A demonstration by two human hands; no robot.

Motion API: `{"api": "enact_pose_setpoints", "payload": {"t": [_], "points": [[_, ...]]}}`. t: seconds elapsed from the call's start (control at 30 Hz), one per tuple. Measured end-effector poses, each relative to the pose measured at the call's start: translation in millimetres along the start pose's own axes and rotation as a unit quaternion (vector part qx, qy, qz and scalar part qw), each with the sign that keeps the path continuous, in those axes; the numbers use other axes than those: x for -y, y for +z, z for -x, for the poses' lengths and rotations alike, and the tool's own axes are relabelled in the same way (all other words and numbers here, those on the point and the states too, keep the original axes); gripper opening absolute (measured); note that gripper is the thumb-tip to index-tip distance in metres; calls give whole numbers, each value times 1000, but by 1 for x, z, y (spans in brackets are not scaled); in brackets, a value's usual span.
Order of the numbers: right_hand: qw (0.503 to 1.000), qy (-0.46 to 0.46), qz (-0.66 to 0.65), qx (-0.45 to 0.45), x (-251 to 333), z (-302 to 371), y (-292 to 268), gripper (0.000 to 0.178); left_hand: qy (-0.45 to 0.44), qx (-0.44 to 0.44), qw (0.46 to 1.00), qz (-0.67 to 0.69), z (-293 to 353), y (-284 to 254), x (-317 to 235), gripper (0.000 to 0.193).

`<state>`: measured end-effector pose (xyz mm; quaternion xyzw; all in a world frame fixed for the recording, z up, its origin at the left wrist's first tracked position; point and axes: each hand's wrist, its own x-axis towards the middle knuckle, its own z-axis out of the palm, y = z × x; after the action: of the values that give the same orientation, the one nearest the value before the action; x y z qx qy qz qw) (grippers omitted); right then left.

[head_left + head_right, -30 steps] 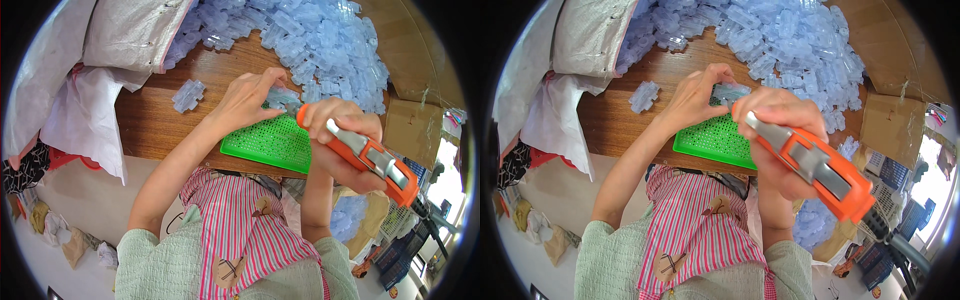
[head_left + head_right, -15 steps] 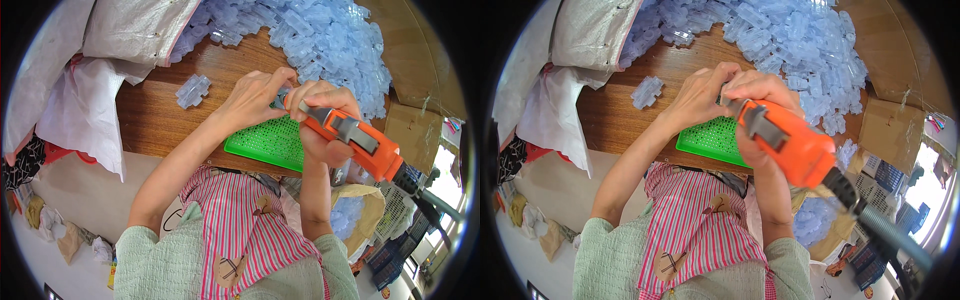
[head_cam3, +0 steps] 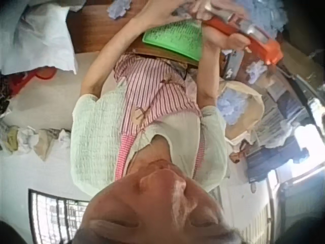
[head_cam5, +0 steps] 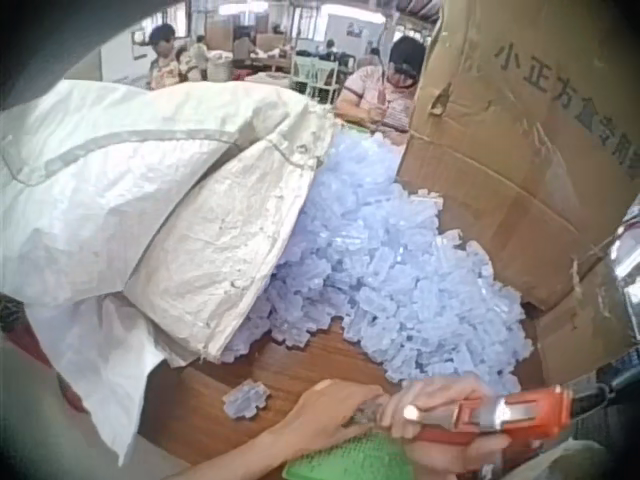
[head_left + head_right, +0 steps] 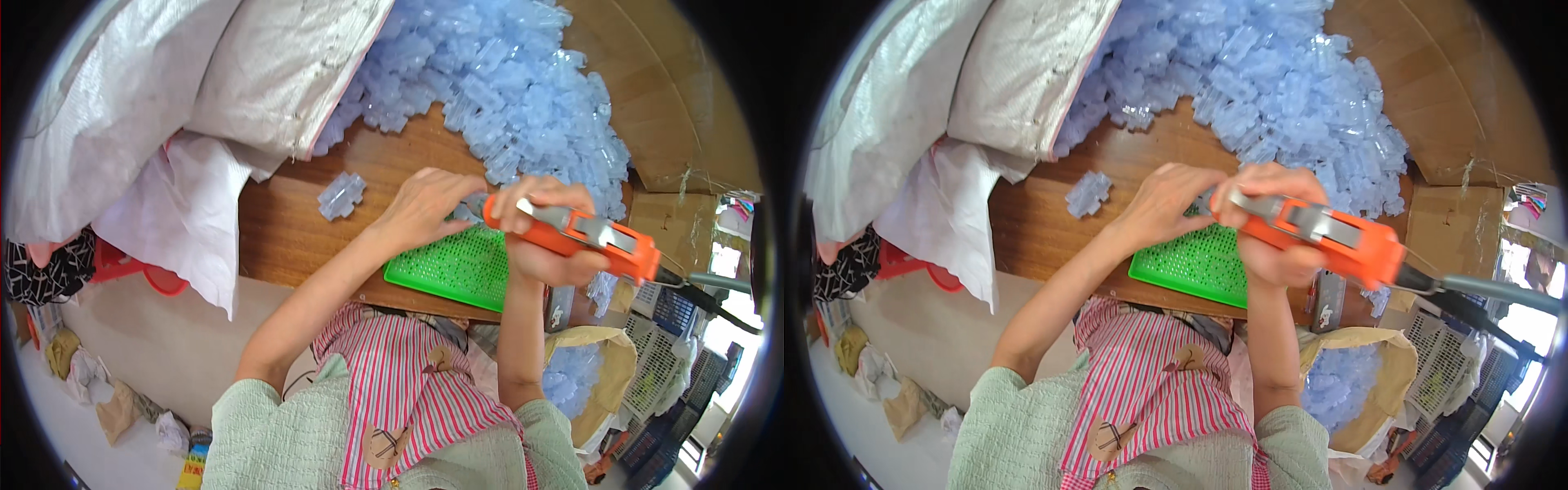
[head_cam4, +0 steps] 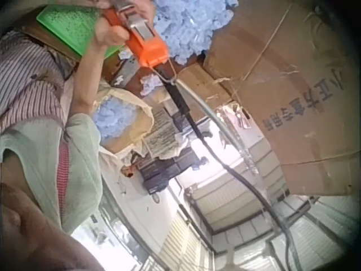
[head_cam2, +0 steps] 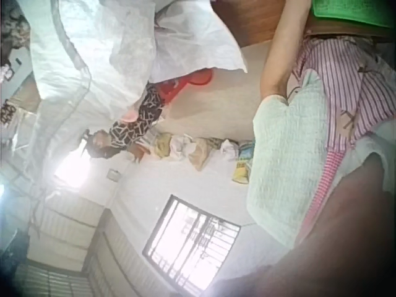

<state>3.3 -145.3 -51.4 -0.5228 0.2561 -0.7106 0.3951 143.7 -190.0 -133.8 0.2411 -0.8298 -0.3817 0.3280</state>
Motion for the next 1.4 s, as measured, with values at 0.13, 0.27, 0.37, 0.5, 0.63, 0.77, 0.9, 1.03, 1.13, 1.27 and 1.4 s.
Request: {"api": "enact_pose_setpoints", "payload": {"t": [0.13,0.27,0.37,0.5,0.63,0.77,0.9,1.03,1.13,1.27,1.4], "points": [[997,18,4,-73,45,1,-12,81,30,-83,993,-79,3,-18,-20,47],[979,62,101,-167,54,34,-37,76,-99,-112,962,-228,26,-55,-30,50],[969,72,139,-193,53,47,-40,71,-167,-54,925,-337,51,-69,-29,54],[969,67,128,-202,54,56,-43,67,-156,-33,935,-317,40,-70,-37,64],[965,75,133,-215,53,59,-42,69,-63,-85,972,-208,-25,-38,-12,38],[963,77,113,-231,51,64,-42,69,-71,-135,951,-270,-86,16,11,46],[962,86,96,-243,45,70,-47,68,-73,-117,939,-314,-94,30,26,52],[958,82,118,-250,34,86,-55,69,-77,-92,972,-204,-73,18,3,53],[968,48,110,-218,27,87,-56,68,-27,-12,996,-82,-41,7,-19,49],[966,85,150,-193,22,91,-60,74,-9,64,996,-67,-11,5,-25,54],[966,90,160,-185,20,90,-59,74,3,69,996,-64,-6,7,-18,59]]}}
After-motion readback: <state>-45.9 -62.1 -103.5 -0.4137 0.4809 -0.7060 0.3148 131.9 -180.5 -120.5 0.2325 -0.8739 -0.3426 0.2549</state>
